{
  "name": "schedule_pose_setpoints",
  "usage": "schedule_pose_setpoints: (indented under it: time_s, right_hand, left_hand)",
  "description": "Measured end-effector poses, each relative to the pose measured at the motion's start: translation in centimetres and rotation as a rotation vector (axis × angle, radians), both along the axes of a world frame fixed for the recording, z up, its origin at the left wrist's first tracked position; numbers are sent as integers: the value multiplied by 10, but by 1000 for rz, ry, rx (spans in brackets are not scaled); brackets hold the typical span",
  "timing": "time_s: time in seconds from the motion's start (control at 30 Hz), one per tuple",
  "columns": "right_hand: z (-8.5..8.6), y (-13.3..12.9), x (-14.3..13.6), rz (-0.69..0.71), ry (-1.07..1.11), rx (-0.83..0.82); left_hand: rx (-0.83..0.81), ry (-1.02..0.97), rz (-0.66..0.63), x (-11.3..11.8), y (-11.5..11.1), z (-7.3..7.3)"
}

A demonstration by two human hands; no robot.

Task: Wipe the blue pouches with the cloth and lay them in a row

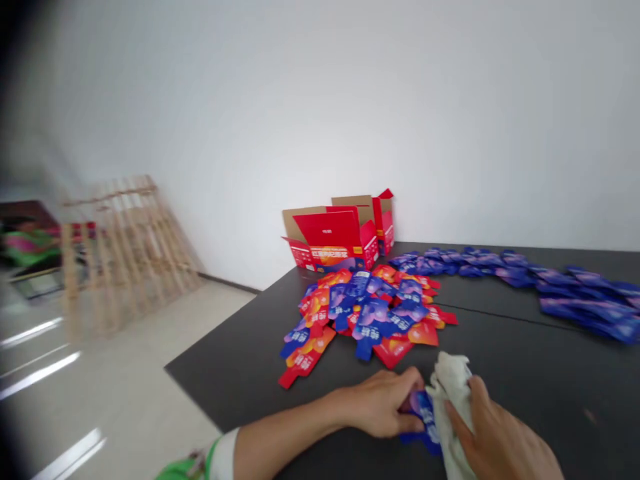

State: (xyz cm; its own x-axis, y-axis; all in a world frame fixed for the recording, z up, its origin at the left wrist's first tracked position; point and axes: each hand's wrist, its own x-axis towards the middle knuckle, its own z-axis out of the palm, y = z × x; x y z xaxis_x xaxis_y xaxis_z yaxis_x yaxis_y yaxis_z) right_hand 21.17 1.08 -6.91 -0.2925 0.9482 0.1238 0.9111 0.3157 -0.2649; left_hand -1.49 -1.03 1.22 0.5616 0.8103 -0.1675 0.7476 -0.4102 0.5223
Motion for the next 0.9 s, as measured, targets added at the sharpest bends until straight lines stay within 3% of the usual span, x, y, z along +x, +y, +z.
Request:
schedule_pose_setpoints:
  time_s: [0.07,0.13,0.2,0.23,0.33,0.5,0.63,0.77,0.9]
  right_hand:
    - [38,-15,-15,-59,-30,-38]
    - [67,-23,-27,90,-50,-38]
    - [82,-24,-32,145,-64,-31]
    - [86,-24,-32,88,-74,-28]
    - [89,-27,-29,-44,-70,48]
    - [86,-28,-27,114,-71,-13]
    - [82,-23,-28,-79,-108,0]
    - [80,-24,-29,110,-93,-32]
    - [80,-24,-28,-101,-129,-18]
  left_hand:
    - [15,-27,34,2,-5,4]
    - [63,-90,71,3,-8,5]
    - [58,-121,97,3,-5,4]
    - [43,-114,114,3,-2,3]
    - [16,-93,112,3,2,2]
    - [19,-116,86,4,-2,6]
    - [12,-91,70,4,-2,8]
    - [24,-93,82,4,-3,8]
    - [20,-113,59,3,-3,6]
